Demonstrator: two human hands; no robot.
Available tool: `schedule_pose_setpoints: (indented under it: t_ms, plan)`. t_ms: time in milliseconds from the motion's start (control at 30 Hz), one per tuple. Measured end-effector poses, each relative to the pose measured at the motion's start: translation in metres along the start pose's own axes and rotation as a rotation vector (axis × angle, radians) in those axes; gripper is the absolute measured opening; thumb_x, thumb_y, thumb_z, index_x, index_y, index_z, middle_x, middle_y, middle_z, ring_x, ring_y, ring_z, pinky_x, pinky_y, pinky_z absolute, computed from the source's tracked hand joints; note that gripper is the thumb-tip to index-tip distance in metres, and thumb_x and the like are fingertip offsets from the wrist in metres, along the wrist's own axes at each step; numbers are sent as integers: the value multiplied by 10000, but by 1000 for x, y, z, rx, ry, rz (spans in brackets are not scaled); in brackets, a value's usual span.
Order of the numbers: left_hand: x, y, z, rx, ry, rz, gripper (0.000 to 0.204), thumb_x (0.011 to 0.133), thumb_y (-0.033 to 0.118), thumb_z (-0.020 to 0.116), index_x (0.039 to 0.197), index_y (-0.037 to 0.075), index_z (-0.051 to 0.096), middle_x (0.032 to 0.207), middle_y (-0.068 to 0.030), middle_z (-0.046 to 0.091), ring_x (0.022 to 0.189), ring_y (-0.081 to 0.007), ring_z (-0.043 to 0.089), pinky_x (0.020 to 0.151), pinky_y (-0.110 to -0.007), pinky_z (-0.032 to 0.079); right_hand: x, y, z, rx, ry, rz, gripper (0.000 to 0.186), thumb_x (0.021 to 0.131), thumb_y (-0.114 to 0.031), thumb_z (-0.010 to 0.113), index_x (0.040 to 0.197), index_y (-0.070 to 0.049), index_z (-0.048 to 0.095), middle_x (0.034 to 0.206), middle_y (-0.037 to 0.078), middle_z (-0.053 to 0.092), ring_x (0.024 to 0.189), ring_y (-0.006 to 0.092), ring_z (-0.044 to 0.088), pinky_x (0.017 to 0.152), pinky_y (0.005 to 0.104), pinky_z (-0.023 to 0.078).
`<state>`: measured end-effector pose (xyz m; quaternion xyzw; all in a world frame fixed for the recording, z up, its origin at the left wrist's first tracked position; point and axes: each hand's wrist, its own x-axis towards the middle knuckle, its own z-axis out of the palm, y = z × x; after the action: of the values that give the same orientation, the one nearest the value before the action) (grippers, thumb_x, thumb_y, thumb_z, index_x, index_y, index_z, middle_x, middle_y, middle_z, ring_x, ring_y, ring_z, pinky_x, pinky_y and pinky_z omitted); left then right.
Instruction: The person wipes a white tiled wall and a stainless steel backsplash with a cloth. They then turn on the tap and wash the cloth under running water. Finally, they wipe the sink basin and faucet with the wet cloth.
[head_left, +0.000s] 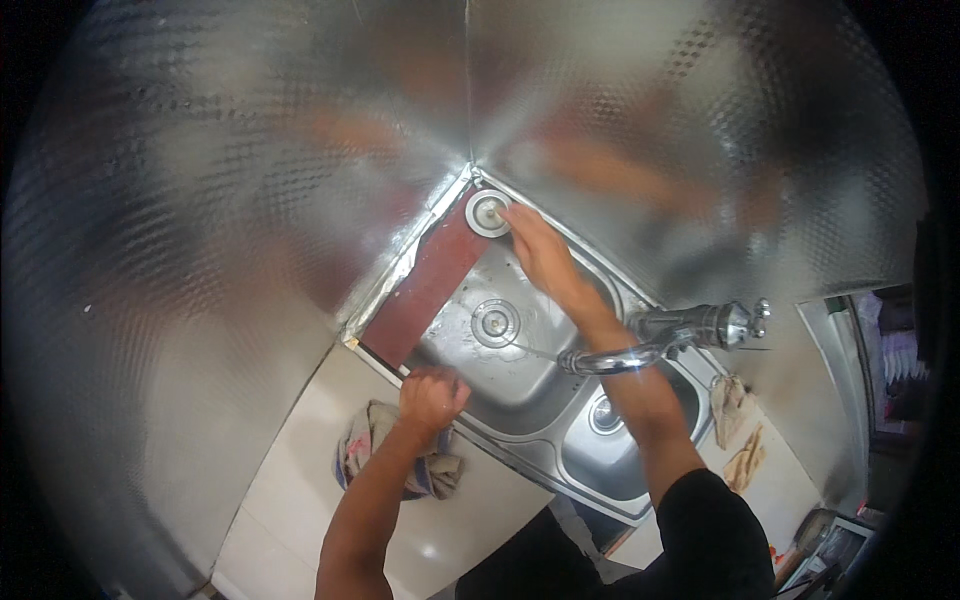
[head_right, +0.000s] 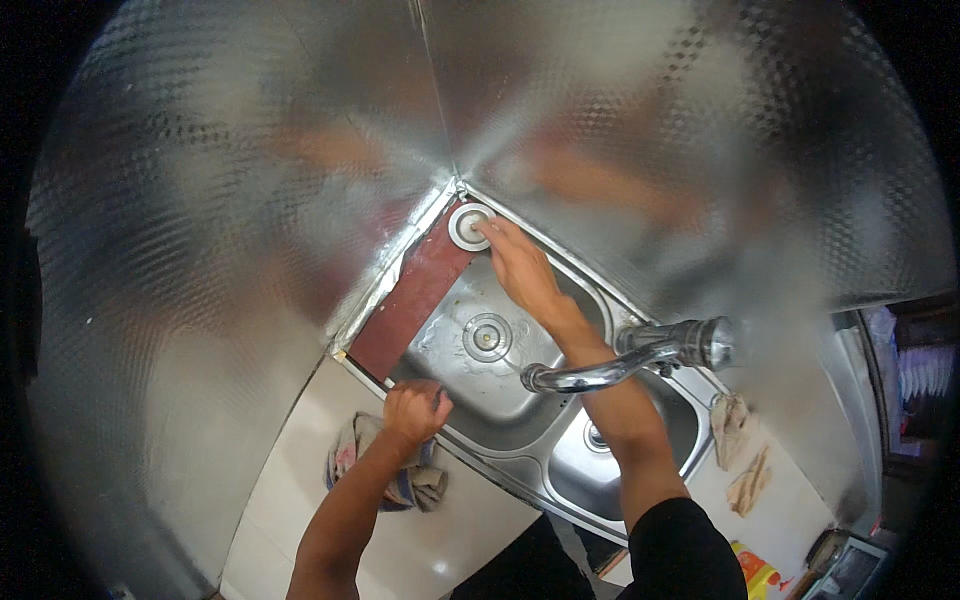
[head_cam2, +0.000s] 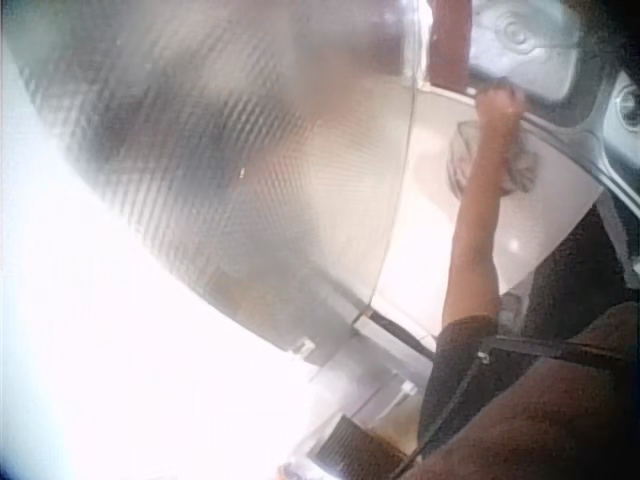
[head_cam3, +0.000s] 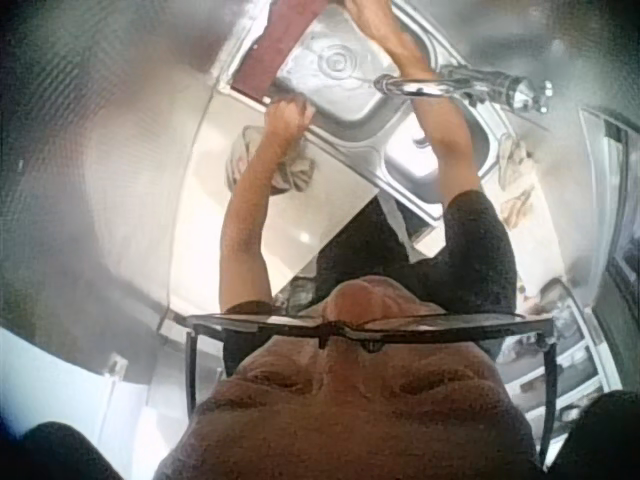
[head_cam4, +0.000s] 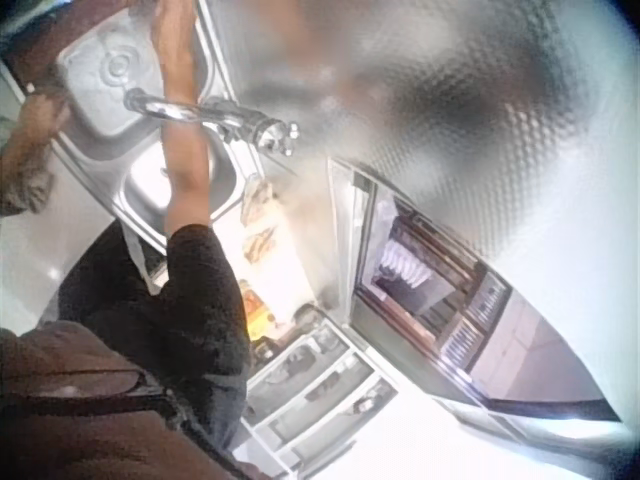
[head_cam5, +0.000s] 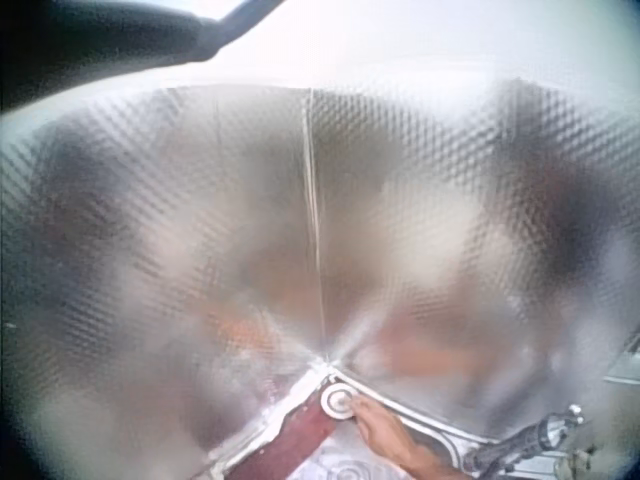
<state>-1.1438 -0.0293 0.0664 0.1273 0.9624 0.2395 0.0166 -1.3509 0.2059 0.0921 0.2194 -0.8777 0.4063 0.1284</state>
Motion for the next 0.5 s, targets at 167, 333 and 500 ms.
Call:
schedule_pose_setpoints:
  t_ms: [167,333,500]
  plan:
    - [0,1,8,-23,25,32,211,826,228,671,721,45,656,752,-170,689,711,-391,677,703,-496,543,-171,-27,-93,-132,-120,203,335,924,22,594,1252,-21,651,1282,225,645,1163,412,637,1018,460,507]
    - [-9,-5,3,27,-22,-17,170,832,211,670,807,45,689,821,-169,710,803,-374,695,778,-493,537,-209,-130,-241,-348,-57,138,439,783,147,628,1182,-27,686,1189,199,689,1048,354,695,889,410,572]
    - [-12,-7,-8,235,74,75,375,873,186,649,1198,0,662,1209,-198,645,1135,-373,600,1086,-535,401,-143,-177,-322,-657,207,-34,494,894,90,615,1372,-32,612,1348,198,631,1188,384,634,1019,420,508]
